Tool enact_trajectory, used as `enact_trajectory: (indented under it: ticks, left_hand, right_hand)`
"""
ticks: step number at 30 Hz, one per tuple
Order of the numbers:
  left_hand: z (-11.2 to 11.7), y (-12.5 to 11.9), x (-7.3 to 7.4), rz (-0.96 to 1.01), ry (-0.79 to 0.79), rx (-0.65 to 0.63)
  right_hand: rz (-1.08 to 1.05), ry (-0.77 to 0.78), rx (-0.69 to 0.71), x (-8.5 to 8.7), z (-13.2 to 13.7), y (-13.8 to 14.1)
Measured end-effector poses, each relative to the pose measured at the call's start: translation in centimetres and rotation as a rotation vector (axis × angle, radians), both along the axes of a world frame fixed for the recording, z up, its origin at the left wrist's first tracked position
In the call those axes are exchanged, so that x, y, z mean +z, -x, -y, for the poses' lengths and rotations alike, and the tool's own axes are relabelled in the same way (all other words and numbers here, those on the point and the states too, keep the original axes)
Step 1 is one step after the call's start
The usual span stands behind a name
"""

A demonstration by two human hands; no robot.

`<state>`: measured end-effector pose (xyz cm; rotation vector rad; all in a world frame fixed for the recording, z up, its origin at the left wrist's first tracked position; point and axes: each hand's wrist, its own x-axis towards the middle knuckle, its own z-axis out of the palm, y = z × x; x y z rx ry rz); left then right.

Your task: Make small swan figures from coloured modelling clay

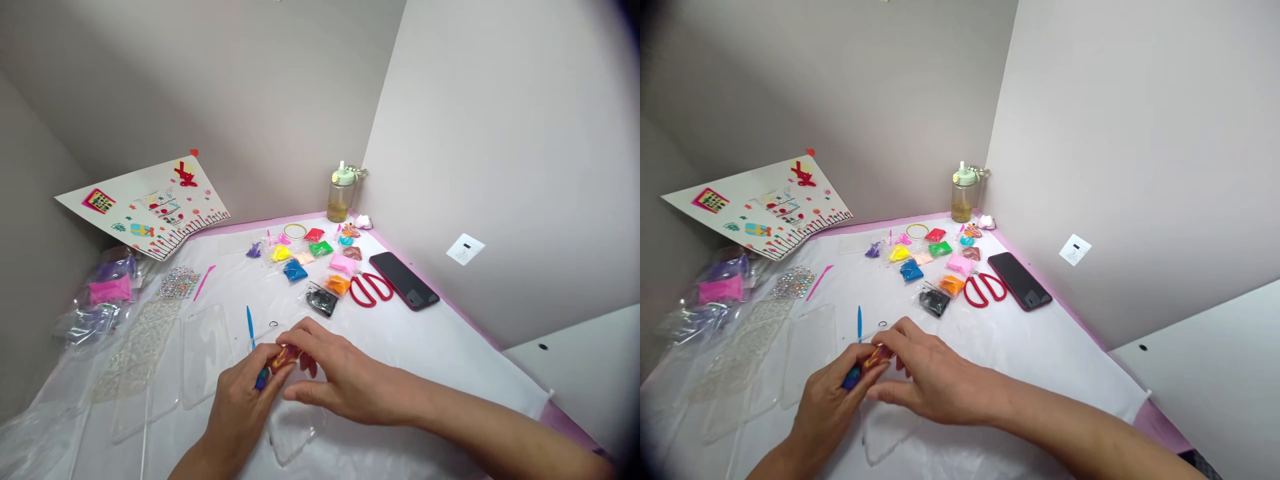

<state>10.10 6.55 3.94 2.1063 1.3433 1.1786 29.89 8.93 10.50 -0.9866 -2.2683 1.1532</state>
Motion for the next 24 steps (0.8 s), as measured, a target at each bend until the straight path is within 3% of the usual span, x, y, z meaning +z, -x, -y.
enact_trajectory:
  ticks: [4, 8, 13, 16, 20, 24]
  left_hand:
    - [1.2, -1.4, 0.2, 0.151, 0.136, -0.078]
    - [1.7, -1.4, 0.8, 0.195, 0.245, -0.162]
    - [1.1, 0.2, 1.7, 0.211, 0.226, 0.007]
    - [0.8, 0.7, 1.7, 0.228, 0.263, 0.074]
    - [0.8, 0.9, 1.4, 0.255, 0.349, 0.097]
    - [0.8, 0.9, 1.2, 0.284, 0.395, 0.114]
  right_hand:
    - [0.052, 0.045, -0.041, 1.4, 0.1, -0.6]
    - [-0.008, 0.141, -0.081, 1.6, 0.6, -2.0]
    - [-0.324, 0.332, -0.201, 0.9, 3.0, -6.4]
    - [-0.32, 0.456, -0.193, 0.2, 5.5, -9.2]
    - [-0.123, 0.608, -0.268, -3.1, 10.1, -11.3]
    - [0.124, 0.457, -0.242, -9.3, 15.4, -12.6]
